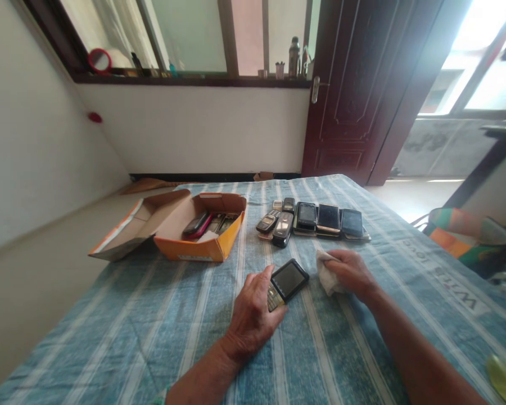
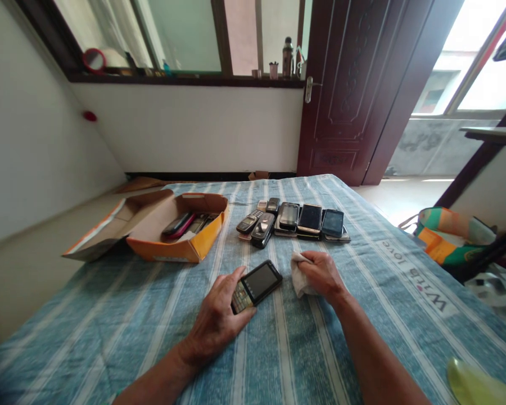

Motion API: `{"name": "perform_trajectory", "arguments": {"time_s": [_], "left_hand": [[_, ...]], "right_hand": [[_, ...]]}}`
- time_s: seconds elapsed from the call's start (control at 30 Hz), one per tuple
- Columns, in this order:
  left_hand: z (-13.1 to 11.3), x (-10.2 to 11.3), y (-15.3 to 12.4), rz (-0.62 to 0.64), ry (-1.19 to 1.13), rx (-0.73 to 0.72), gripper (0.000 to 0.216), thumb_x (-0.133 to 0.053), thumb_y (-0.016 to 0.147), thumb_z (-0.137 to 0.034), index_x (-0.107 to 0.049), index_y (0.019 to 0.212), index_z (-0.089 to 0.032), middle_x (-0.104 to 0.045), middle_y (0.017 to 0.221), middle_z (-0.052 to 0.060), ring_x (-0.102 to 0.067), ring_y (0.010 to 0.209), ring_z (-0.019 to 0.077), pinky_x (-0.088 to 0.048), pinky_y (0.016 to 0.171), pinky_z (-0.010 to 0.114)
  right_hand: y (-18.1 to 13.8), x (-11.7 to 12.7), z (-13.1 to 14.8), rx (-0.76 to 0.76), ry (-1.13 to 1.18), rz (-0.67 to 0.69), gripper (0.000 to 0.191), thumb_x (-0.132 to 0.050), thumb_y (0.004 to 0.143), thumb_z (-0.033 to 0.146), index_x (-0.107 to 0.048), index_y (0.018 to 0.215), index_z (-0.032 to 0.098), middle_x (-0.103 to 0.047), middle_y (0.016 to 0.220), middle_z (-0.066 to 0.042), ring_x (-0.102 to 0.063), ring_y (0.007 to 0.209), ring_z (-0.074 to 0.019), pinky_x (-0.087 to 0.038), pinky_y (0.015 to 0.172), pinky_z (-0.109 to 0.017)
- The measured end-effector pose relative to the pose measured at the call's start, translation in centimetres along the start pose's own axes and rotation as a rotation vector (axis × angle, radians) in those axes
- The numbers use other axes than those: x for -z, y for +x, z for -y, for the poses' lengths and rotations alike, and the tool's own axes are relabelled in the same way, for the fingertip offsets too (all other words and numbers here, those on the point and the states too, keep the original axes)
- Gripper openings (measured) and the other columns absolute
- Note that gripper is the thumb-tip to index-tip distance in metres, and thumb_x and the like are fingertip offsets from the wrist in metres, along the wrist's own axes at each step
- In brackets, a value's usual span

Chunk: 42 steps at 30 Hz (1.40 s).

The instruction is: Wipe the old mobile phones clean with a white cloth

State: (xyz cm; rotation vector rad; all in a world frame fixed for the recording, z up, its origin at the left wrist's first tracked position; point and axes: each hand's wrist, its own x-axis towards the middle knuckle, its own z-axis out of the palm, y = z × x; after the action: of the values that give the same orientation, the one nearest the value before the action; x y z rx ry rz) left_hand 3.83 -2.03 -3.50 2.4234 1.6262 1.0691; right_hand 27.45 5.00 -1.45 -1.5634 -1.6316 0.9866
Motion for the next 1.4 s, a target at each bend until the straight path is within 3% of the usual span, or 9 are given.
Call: {"name": "perform_trajectory", "arguments": {"time_s": [0.27, 0.77, 1.0, 1.4], "left_hand": [[1.5, 0.0, 0.4, -0.093, 0.076, 0.073, 0.069, -0.068, 0.066, -0.015, -0.045, 0.131, -0.016, -0.064, 0.104, 0.01, -0.062, 0.097, 0.0272, -0.055, 0.085, 0.044], [4.5, 0.3, 1.2, -0.159, 0.177, 0.236, 0.065, -0.071, 0.068, -0.027, -0.05, 0.127, -0.012, -0.067, 0.103, 0.012, -0.064, 0.099, 0.0288, -0.054, 0.089, 0.043], [4.8, 0.3, 2.6, -0.15, 0.176, 0.285, 0.061, -0.07, 0.067, -0.024, -0.053, 0.124, -0.012, -0.067, 0.112, 0.014, -0.064, 0.104, 0.0283, -0.051, 0.094, 0.042], [5.2, -0.2, 3.6, -0.157, 0.22, 0.347, 0.062, -0.071, 0.066, -0.025, -0.054, 0.124, -0.013, -0.069, 0.108, 0.013, -0.064, 0.105, 0.0289, -0.051, 0.093, 0.042]], "right_hand": [[0.9, -0.6, -1.9, 0.051, 0.021, -0.028, 0.026, -0.051, 0.075, 0.035, -0.069, 0.072, 0.017, -0.055, 0.058, 0.001, -0.052, 0.059, -0.0147, -0.034, 0.053, -0.023], [1.3, -1.1, -1.9, 0.119, 0.012, -0.07, 0.026, -0.049, 0.076, 0.033, -0.068, 0.07, 0.016, -0.053, 0.059, 0.001, -0.05, 0.061, -0.0144, -0.035, 0.056, -0.023], [1.3, -1.2, -1.7, 0.119, -0.009, -0.069, 0.025, -0.048, 0.075, 0.032, -0.066, 0.067, 0.017, -0.054, 0.058, 0.001, -0.052, 0.061, -0.0152, -0.035, 0.056, -0.024], [1.4, -1.4, -1.9, 0.111, -0.006, -0.067, 0.024, -0.048, 0.074, 0.03, -0.065, 0.065, 0.017, -0.054, 0.058, 0.0, -0.053, 0.062, -0.0161, -0.036, 0.056, -0.025]]}}
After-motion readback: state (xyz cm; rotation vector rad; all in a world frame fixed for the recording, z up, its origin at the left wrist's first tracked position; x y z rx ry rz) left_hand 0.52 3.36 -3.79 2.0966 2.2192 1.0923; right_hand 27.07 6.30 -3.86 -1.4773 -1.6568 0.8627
